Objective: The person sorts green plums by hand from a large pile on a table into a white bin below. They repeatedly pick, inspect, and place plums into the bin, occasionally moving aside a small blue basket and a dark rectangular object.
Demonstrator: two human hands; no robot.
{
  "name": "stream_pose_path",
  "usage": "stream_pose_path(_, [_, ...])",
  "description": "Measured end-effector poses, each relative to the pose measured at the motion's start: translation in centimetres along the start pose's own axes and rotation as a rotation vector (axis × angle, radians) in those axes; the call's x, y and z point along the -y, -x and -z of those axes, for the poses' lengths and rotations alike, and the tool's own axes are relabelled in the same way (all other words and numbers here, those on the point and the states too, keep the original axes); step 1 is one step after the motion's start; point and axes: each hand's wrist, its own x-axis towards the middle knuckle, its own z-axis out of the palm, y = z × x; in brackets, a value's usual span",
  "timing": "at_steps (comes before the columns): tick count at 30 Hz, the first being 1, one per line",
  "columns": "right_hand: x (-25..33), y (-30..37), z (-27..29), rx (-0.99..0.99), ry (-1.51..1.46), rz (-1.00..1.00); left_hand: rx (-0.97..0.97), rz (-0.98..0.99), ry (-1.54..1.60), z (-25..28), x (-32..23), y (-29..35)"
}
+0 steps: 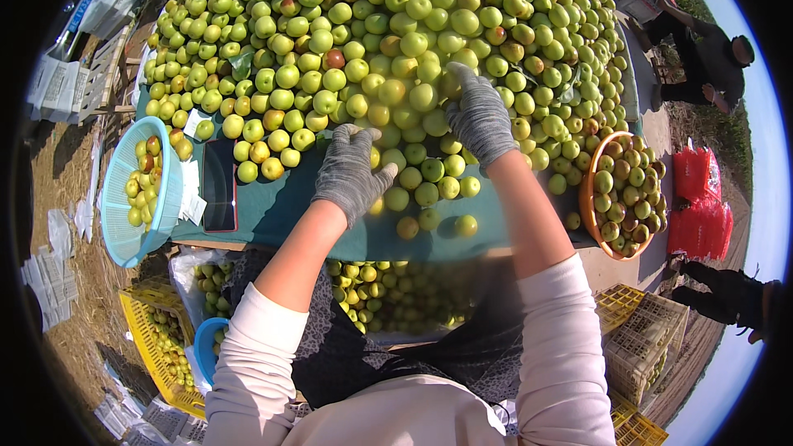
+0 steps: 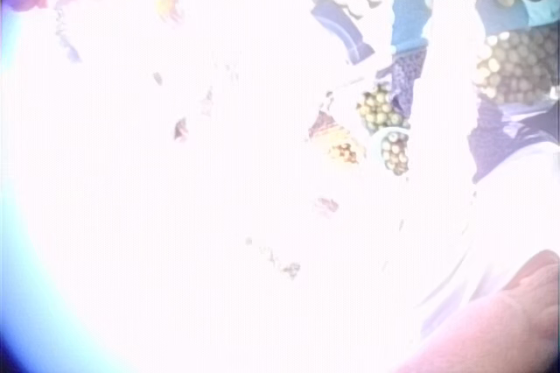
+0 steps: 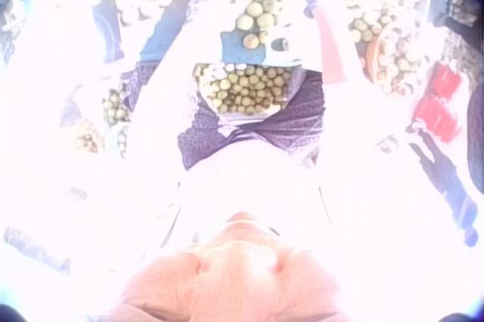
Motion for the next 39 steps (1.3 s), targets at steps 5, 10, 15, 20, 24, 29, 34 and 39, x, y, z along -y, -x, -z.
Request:
stream_pose_path(5, [-0.3, 1.3, -0.2, 0.051, -0.340, -0.073, -0.033, -0.019, -0.032, -0.3, 0.2, -0.8])
stream_pose_path(10, [0.3, 3.6, 0.9, 0.272, -1.251, -0.300, -0.206, -0.298, 0.339, -0.3, 0.3, -0.8])
stream_pose_path(15, [2.1, 5.4, 1.3, 0.326, -1.199, -0.316, -0.210, -0.376, 0.413, -0.8, -0.2, -0.4])
stream_pose_path(20, [4.9, 6.2, 1.5, 0.059, -1.250, -0.491, 0.019, -0.060, 0.736, -1.0, 0.0, -0.5])
stream_pose_path(24, [8.2, 7.5, 0.6, 0.013, -1.147, -0.386, 0.409, 0.307, 1.492, -0.9, 0.1, -0.2])
stream_pose_path(29, [10.6, 7.9, -0.9, -0.008, -0.534, 0.278, 0.324, -0.210, 1.459, -0.2, 0.9, -1.8])
stream_pose_path(34, [7.3, 5.3, -0.1, -0.129, -0.998, -0.019, 0.170, 0.168, 2.250, 4.7, 5.0, -2.2])
stream_pose_path(39, [2.3, 4.8, 0.6, 0.040, -0.221, -0.033, -0.609, -0.335, 2.394, 14.1, 12.1, 0.2])
